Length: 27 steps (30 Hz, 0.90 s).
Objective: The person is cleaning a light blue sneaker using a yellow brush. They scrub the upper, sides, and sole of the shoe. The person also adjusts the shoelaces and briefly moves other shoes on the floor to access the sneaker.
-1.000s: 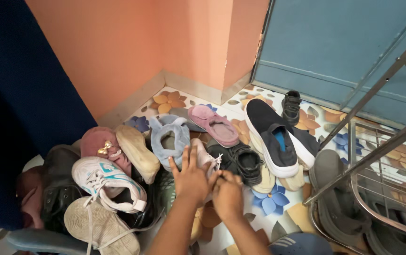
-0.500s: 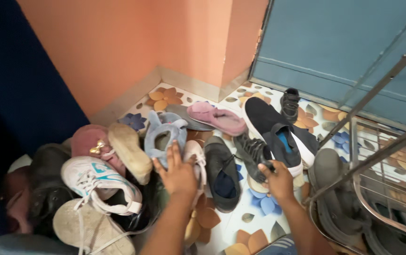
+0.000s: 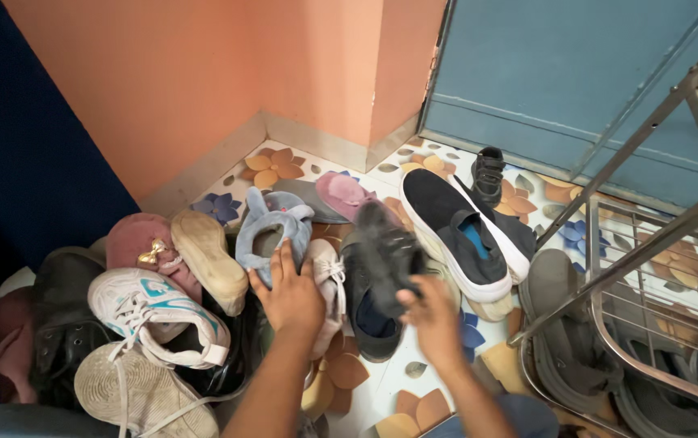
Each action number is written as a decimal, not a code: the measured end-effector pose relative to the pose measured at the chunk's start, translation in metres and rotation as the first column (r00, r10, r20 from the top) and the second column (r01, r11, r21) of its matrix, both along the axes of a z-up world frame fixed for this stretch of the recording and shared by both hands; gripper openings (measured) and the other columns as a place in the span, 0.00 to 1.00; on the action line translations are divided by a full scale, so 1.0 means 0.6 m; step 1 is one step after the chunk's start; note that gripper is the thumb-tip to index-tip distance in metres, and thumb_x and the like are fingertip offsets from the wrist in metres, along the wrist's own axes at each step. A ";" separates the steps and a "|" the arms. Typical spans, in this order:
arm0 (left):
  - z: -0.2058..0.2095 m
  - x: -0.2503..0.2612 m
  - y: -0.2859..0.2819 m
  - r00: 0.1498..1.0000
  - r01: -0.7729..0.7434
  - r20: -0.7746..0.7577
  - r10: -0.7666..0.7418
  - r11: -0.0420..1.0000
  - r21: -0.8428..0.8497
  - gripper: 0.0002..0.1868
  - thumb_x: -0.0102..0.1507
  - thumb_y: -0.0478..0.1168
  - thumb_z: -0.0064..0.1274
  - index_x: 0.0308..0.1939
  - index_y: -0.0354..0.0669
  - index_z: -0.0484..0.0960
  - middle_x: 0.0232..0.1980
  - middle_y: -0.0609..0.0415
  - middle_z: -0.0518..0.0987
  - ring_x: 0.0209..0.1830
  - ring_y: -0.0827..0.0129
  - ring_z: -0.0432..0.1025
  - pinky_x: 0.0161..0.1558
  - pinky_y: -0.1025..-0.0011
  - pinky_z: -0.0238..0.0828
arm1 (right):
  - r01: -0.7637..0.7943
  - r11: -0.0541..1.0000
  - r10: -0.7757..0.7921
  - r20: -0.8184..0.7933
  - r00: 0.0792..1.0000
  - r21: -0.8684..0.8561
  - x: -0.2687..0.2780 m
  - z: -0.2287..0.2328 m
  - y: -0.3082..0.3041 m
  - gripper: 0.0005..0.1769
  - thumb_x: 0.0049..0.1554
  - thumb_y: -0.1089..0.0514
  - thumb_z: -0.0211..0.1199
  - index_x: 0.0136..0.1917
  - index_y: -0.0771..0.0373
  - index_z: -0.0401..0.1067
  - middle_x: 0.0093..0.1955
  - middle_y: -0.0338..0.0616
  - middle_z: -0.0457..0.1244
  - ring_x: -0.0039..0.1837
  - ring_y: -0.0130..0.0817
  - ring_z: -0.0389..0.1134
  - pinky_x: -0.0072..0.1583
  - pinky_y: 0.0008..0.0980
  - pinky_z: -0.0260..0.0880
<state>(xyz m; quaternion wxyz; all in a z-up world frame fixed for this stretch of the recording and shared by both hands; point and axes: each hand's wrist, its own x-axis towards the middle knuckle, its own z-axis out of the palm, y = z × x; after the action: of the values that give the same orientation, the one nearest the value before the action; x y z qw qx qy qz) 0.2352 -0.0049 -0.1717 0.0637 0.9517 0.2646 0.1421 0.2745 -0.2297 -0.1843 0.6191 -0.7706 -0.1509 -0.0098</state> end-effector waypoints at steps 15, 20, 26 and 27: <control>0.066 -0.023 -0.070 0.910 0.355 -0.215 -0.356 0.934 -0.044 0.34 0.62 0.67 0.46 0.70 0.64 0.68 0.81 0.53 0.46 0.80 0.55 0.40 0.68 0.23 0.23 | 0.611 0.684 -0.344 0.562 0.752 -0.399 0.015 -0.033 -0.031 0.41 0.53 0.53 0.71 0.74 0.67 0.59 0.73 0.63 0.51 0.73 0.65 0.55 0.72 0.57 0.57; 0.039 -0.011 -0.079 0.937 0.339 -0.095 -0.337 0.941 0.009 0.31 0.63 0.60 0.50 0.70 0.65 0.69 0.79 0.54 0.52 0.79 0.55 0.45 0.67 0.20 0.25 | 0.709 0.546 -0.423 0.584 0.693 -0.446 0.115 -0.007 -0.115 0.60 0.42 0.42 0.79 0.78 0.67 0.56 0.72 0.74 0.48 0.69 0.71 0.53 0.66 0.62 0.53; 0.036 0.000 -0.095 0.944 0.325 -0.072 -0.321 0.944 0.053 0.30 0.63 0.56 0.52 0.70 0.71 0.67 0.79 0.54 0.53 0.78 0.54 0.46 0.65 0.18 0.26 | 0.427 0.751 -0.334 0.268 0.904 -0.505 0.152 -0.037 -0.111 0.30 0.49 0.41 0.75 0.61 0.52 0.75 0.63 0.52 0.65 0.63 0.49 0.69 0.62 0.43 0.69; 0.038 0.003 -0.098 0.946 0.314 -0.098 -0.310 0.949 0.031 0.34 0.62 0.55 0.52 0.72 0.70 0.64 0.80 0.54 0.52 0.78 0.54 0.46 0.65 0.19 0.26 | 0.386 0.781 -0.283 0.273 0.920 -0.492 0.139 -0.045 -0.085 0.28 0.48 0.42 0.75 0.59 0.53 0.75 0.62 0.51 0.66 0.61 0.50 0.69 0.61 0.44 0.69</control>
<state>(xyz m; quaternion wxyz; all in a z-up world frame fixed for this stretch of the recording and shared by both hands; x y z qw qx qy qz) 0.2372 -0.0634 -0.1487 0.0513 0.9883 0.1101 0.0923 0.3579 -0.2808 -0.2111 0.3505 -0.9225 -0.0644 -0.1484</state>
